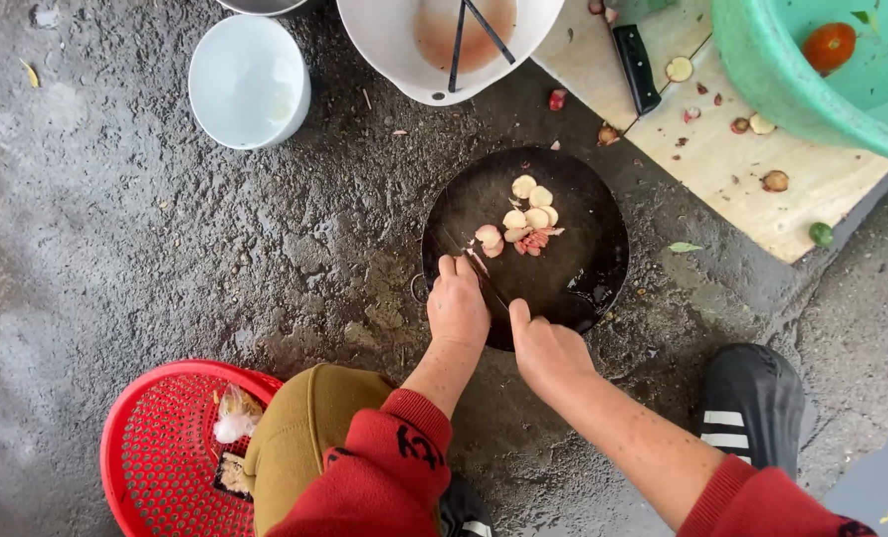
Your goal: The person slices red-skinned root vegetables into thin rounds and then juliennes them into strips on a round wooden cutting board. The person uses a small knife to cut the vegetables and occasionally adjusts the pieces with their left hand.
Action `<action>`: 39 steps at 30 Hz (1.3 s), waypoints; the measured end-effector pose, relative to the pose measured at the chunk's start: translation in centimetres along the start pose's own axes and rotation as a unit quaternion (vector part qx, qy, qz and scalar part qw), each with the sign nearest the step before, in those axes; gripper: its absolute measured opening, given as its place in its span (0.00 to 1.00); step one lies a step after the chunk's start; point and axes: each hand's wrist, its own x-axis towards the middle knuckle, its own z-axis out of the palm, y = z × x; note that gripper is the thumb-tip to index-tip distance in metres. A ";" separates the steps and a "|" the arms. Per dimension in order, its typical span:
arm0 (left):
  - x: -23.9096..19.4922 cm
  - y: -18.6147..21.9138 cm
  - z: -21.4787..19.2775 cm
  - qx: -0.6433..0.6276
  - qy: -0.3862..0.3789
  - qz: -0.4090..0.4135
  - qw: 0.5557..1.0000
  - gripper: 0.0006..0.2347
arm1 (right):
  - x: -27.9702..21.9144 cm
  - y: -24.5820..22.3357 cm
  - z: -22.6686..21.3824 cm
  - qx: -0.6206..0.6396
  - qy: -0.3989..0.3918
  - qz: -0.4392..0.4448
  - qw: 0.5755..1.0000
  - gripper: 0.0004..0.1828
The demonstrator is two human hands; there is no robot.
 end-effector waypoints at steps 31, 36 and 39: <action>0.0 -0.5 -0.6 -0.059 -0.013 -0.002 0.998 0.08 | 2.5 -0.7 -0.3 0.026 -0.016 0.012 0.999 0.24; 0.0 -0.2 -3.7 -0.069 -0.040 0.013 0.997 0.11 | 5.0 -1.7 -0.6 0.193 -0.012 0.070 0.979 0.28; 0.4 -0.7 -4.7 -0.146 -0.046 0.008 0.988 0.11 | 7.7 -0.1 3.5 0.116 0.031 0.044 0.992 0.24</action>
